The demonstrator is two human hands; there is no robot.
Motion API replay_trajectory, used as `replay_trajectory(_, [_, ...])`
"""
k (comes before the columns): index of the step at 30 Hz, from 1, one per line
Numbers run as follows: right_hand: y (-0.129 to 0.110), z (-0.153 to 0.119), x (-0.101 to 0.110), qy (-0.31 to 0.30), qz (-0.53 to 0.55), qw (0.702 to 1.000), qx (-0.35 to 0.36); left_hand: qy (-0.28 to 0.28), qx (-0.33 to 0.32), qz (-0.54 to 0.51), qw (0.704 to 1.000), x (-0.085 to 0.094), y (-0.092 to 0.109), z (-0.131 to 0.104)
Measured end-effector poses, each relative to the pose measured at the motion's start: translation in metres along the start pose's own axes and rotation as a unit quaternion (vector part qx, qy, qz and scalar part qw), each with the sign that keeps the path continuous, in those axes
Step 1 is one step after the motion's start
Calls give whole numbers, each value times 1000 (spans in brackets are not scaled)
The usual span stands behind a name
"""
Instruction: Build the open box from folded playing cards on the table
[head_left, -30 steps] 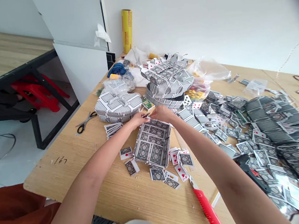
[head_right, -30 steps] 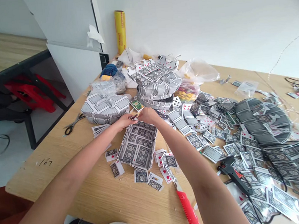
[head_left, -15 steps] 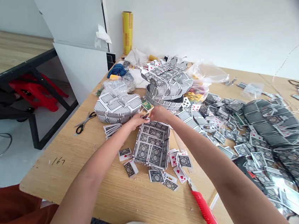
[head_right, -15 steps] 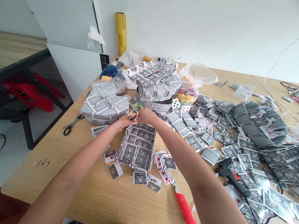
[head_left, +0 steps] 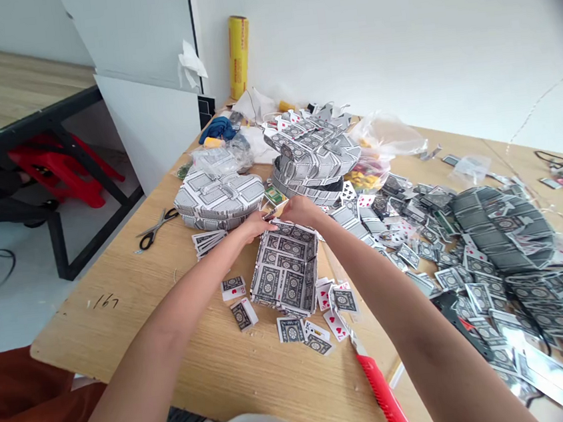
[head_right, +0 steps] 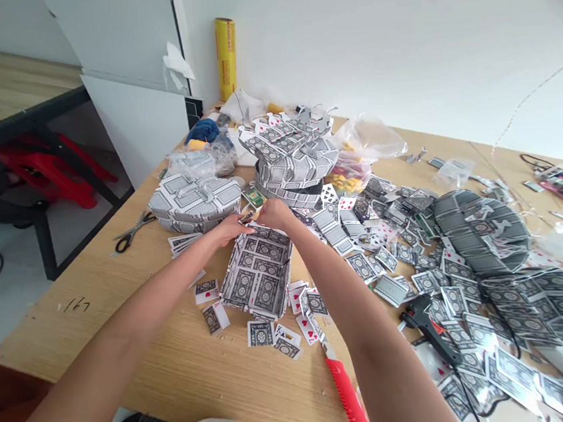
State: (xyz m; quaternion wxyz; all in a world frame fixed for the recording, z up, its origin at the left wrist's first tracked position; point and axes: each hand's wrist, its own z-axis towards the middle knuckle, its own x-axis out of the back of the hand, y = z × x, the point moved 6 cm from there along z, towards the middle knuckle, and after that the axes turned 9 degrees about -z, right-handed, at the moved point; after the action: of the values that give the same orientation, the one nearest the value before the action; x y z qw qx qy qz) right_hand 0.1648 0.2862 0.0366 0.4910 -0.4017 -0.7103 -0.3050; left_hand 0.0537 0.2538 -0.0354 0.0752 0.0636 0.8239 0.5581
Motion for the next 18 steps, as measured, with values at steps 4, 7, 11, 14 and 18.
replay_trajectory(4, [1,1,2,-5,-10,1000,4,-8,-4,4,1000,1,2,0])
replay_trajectory(7, [-3,3,4,26,-24,999,3,-1,-10,4,1000,0,3,1])
replay_trajectory(11, [-9,4,1,63,-36,997,1,19,-25,7,999,-3,3,4])
replay_trajectory(14, [-7,3,-2,71,-35,997,23,32,-30,13,999,-5,1,5])
replay_trajectory(18, [3,-5,-6,86,-38,993,66,49,-40,27,998,-5,-1,6])
